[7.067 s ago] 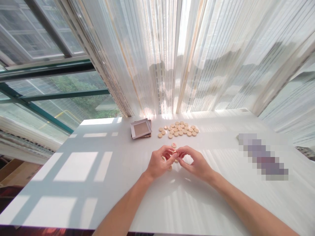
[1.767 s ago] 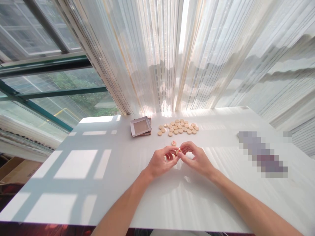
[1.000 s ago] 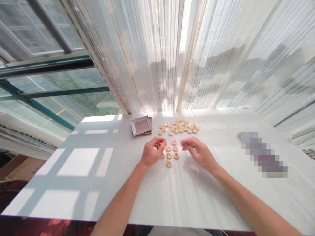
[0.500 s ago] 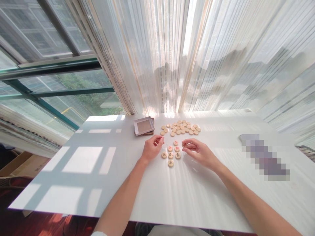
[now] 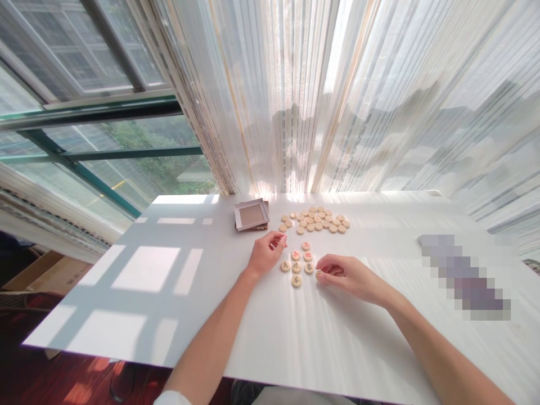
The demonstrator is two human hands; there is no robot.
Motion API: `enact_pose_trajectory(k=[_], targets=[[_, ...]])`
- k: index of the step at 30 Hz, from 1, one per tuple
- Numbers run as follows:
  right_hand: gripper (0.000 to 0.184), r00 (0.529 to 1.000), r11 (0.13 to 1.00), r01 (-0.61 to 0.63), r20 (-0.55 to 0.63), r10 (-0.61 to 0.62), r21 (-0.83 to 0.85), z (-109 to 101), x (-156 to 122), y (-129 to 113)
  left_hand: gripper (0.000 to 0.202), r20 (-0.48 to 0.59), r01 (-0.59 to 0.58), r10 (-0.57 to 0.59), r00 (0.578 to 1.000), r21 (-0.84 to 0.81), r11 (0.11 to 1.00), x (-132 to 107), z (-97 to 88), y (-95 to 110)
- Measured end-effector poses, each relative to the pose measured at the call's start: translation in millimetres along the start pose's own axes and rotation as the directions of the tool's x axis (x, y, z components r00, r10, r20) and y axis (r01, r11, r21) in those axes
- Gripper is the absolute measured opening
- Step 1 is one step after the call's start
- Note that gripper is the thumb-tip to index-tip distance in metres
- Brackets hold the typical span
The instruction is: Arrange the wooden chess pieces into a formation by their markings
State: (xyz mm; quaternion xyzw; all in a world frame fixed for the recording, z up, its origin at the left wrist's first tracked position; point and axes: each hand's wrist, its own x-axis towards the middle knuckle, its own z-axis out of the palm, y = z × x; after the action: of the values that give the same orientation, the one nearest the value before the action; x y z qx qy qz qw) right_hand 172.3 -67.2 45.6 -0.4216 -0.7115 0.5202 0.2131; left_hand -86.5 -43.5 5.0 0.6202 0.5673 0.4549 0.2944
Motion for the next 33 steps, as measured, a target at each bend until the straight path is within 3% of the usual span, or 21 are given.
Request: enact_pose_trajectory(k=[8, 16, 26, 33], targets=[[0.015, 0.998, 0.996, -0.027, -0.056, 0.022, -0.088, 19.9, 1.1, -1.7, 0.026, 0.005, -0.009, 0.009, 1.000, 0.005, 1.000, 0.6, 0.7, 0.0], [0.023, 0.986, 0.971, -0.006, -0.163, -0.034, -0.237, 35.3, 3.1, 1.9, 0.023, 0.007, -0.006, 0.006, 1.000, 0.047, 0.999, 0.3, 0.4, 0.9], [0.032, 0.978, 0.911, 0.018, -0.183, -0.102, -0.412, 38.7, 3.0, 5.9, 0.021, 0.006, -0.017, 0.016, 1.000, 0.056, 0.998, 0.5, 0.1, 2.8], [0.036, 0.977, 0.938, 0.005, -0.197, -0.078, -0.346, 36.1, 5.0, 3.9, 0.022, 0.013, -0.008, 0.007, 1.000, 0.039, 0.999, -0.8, -0.4, 4.3]])
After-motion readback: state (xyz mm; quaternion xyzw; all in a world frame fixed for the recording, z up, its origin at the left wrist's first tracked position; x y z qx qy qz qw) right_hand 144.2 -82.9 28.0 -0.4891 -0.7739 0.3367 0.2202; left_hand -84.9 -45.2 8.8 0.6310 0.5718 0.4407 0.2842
